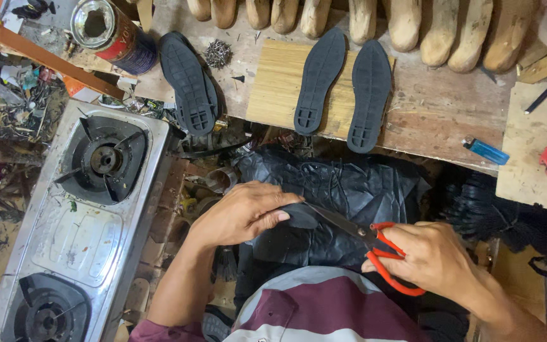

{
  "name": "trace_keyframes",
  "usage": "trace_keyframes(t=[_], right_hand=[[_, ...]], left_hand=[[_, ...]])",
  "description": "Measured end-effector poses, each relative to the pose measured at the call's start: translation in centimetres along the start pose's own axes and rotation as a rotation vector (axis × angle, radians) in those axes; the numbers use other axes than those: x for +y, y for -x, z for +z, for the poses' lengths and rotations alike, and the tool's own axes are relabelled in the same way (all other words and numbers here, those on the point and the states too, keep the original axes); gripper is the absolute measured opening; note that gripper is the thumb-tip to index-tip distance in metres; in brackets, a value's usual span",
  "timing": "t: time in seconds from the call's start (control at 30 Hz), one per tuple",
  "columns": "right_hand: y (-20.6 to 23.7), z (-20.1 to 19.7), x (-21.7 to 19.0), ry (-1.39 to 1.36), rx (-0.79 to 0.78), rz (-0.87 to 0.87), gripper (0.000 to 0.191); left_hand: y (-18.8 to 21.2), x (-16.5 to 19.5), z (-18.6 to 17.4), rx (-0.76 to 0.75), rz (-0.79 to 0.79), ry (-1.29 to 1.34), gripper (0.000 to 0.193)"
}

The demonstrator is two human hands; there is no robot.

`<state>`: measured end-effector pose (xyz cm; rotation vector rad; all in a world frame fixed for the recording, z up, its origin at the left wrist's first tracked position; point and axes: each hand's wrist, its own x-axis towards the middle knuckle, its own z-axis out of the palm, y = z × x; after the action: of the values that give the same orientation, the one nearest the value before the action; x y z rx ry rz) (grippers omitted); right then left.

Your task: The person uses red-handled shears to trim the edges of black rubber shoe soles one at a time. They hold each sole in the left hand, cut along the perimeter with the right hand, then place the trimmed sole on a wooden board on the workbench.

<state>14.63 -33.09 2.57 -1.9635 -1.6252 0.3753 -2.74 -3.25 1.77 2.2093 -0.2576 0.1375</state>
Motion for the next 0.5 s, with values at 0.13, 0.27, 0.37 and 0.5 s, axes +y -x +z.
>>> trace_keyframes(t=[0.13, 0.27, 0.37, 0.5], right_hand=[[-0.2, 0.0, 0.0, 0.042, 0.024, 0.091, 0.049], [-0.4, 0.4, -0.8, 0.037, 0.010, 0.174, 0.056], [-0.6, 0.4, -0.7, 0.030, -0.029, 0.108, 0.053], [-0.1, -0.3, 0.5, 0.038, -0.118, 0.043, 0.046]], left_hand=[[-0.1, 0.2, -0.1, 0.017, 0.001, 0.060, 0.032], [-0.1, 0.2, 0.3, 0.031, -0.007, 0.102, 0.032], [-0.1, -0.1, 0.5, -0.016, -0.086, 0.050, 0.035], [0.2, -0.5, 0.2, -0.036, 0.009, 0.056, 0.033]])
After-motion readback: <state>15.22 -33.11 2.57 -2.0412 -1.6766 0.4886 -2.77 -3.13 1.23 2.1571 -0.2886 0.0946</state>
